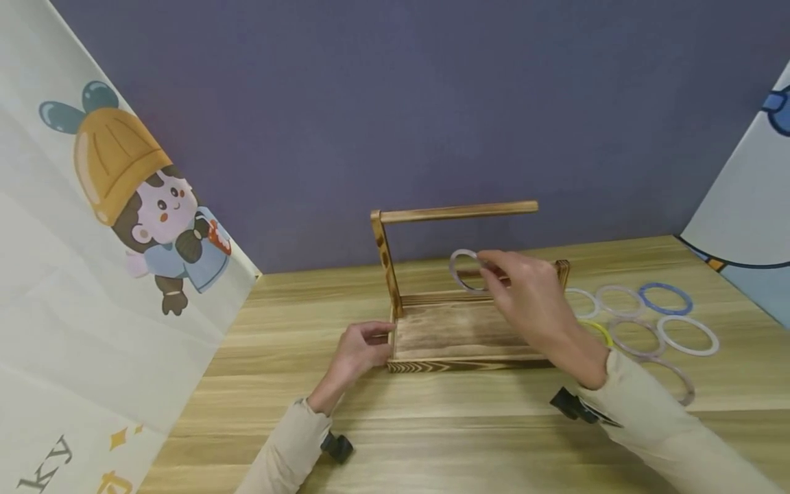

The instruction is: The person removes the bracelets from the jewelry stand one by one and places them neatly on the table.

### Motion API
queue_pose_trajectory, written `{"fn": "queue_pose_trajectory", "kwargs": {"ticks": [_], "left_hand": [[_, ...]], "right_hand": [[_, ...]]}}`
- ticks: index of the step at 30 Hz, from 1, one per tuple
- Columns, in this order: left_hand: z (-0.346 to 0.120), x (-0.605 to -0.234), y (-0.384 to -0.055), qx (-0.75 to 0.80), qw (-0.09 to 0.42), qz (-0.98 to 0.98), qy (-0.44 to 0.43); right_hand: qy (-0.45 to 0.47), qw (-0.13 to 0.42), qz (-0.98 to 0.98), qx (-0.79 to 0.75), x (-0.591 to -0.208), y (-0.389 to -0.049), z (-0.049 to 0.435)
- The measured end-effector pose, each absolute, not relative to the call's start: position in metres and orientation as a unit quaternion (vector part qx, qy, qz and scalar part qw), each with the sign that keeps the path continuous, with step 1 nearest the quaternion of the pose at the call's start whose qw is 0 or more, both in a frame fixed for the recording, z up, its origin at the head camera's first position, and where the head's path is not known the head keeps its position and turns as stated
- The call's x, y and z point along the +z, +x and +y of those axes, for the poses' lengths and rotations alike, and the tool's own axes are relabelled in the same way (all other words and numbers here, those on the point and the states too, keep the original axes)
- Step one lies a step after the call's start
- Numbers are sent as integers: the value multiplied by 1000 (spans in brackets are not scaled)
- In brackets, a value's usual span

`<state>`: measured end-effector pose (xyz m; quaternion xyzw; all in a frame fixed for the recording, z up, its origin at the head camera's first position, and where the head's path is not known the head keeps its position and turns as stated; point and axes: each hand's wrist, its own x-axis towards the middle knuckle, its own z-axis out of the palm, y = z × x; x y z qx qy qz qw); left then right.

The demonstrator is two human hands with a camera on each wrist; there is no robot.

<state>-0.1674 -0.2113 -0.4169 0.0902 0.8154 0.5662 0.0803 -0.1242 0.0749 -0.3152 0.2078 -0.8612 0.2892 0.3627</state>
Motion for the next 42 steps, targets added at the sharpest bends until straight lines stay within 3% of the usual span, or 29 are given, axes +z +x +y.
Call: {"fn": "queue_pose_trajectory", "kwargs": {"ticks": [10, 20, 42], "left_hand": [[-206, -399, -159, 563, 86, 817, 94], [-212, -421, -169, 575, 76, 809, 97], [-211, -423, -172, 576, 82, 809, 87]], "right_hand": [[214, 369, -856, 291, -314, -113, 91], [207, 390, -855, 273, -311, -96, 110], [165, 433, -852, 242, -323, -62, 169]]}}
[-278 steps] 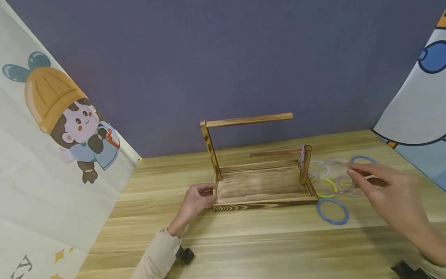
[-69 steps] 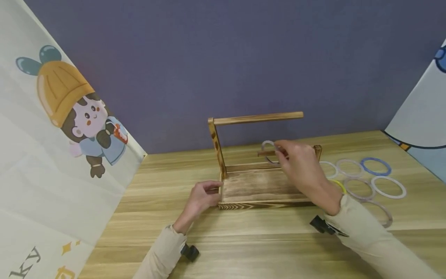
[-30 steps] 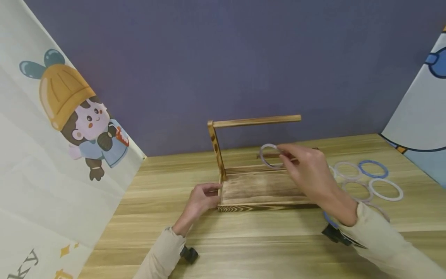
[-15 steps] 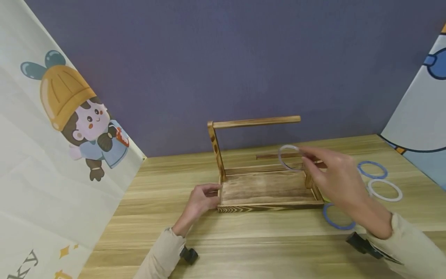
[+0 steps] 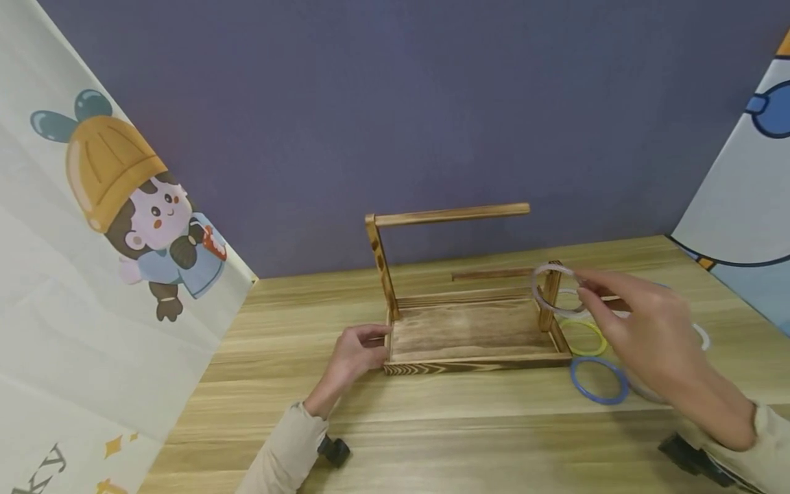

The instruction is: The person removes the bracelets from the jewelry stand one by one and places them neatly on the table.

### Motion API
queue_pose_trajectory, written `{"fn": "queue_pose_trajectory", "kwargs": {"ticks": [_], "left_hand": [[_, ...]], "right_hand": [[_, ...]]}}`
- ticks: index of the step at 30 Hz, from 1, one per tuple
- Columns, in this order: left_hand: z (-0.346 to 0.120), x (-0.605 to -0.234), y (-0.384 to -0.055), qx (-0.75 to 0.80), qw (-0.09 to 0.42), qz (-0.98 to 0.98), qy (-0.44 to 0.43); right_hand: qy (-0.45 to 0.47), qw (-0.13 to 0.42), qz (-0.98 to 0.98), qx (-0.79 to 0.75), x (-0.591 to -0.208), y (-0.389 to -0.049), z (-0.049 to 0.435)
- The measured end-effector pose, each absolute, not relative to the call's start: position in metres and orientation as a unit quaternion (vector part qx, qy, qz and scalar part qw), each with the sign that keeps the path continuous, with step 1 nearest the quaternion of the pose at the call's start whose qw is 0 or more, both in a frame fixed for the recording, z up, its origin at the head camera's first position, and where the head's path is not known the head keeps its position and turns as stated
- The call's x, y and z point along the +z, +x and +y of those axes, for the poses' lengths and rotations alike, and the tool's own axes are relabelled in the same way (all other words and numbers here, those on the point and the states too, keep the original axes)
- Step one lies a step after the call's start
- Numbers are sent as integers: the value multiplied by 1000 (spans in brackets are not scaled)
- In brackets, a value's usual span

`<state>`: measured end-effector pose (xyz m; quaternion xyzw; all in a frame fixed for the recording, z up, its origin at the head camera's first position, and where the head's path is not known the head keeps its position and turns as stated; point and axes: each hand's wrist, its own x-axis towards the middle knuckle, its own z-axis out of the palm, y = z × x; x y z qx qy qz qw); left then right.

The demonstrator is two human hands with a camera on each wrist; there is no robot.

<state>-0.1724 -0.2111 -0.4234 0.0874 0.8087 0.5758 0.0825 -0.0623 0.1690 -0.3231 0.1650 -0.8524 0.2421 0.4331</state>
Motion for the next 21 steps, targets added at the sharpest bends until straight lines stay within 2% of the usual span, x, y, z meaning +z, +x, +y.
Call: {"fn": "queue_pose_trajectory", "kwargs": {"ticks": [8, 14, 21], "left_hand": [[-211, -421, -171, 579, 76, 806, 94], [-211, -421, -171, 578, 82, 807, 90], [-211, -421, -172, 574, 86, 810, 88]], "right_hand": [[123, 415, -866, 249, -330, -50, 191], [58, 390, -877, 276, -342, -42, 220], [-65, 291, -872, 388, -375, -40, 269]]}}
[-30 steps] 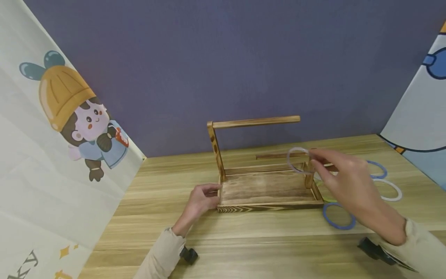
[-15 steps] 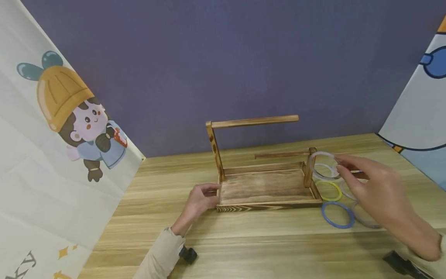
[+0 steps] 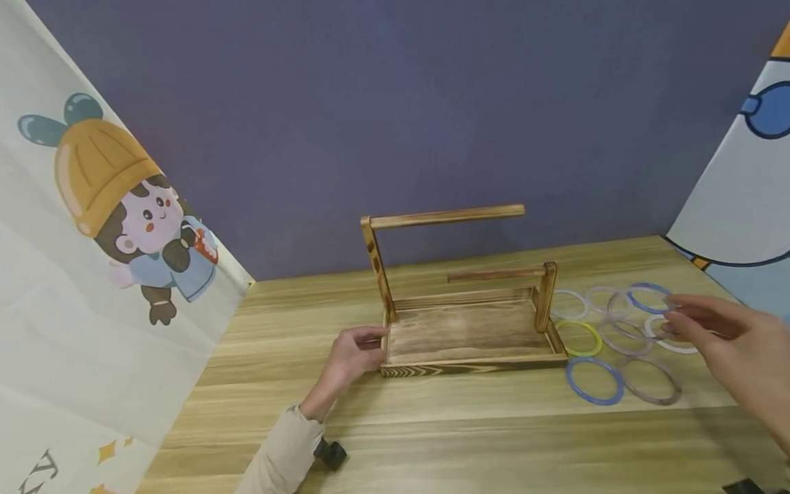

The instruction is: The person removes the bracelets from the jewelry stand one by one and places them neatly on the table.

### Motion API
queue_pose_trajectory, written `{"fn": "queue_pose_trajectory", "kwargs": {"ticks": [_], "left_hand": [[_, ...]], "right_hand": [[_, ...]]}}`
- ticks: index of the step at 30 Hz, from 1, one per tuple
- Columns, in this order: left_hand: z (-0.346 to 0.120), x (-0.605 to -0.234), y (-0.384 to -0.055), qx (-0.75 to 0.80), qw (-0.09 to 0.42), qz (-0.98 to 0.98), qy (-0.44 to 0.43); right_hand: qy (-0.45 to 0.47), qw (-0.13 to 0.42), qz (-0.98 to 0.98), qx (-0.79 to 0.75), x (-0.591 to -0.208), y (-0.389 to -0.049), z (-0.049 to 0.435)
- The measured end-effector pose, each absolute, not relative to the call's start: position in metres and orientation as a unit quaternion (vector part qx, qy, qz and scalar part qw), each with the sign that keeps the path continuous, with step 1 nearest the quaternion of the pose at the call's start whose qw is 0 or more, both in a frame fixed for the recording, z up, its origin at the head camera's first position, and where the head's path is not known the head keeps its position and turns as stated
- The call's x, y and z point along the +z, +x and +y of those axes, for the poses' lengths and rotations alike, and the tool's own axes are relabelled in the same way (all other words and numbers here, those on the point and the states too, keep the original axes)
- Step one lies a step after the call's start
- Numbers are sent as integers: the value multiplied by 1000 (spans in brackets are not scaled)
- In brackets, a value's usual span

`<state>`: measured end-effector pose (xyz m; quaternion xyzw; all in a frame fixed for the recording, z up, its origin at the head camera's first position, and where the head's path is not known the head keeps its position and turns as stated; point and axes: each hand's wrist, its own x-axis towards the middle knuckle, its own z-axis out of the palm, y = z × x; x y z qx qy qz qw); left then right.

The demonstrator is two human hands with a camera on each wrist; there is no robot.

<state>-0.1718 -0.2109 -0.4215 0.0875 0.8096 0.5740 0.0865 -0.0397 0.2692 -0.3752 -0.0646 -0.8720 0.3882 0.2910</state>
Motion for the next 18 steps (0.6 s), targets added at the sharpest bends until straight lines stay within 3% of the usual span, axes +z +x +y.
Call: {"fn": "queue_pose_trajectory", "kwargs": {"ticks": [12, 18], "left_hand": [[-215, -422, -169, 578, 90, 807, 79], [-214, -424, -173, 577, 93, 807, 82]], "right_hand": [[-27, 241, -783, 573, -421, -51, 327], [45, 226, -749, 621, -438, -53, 359]]}}
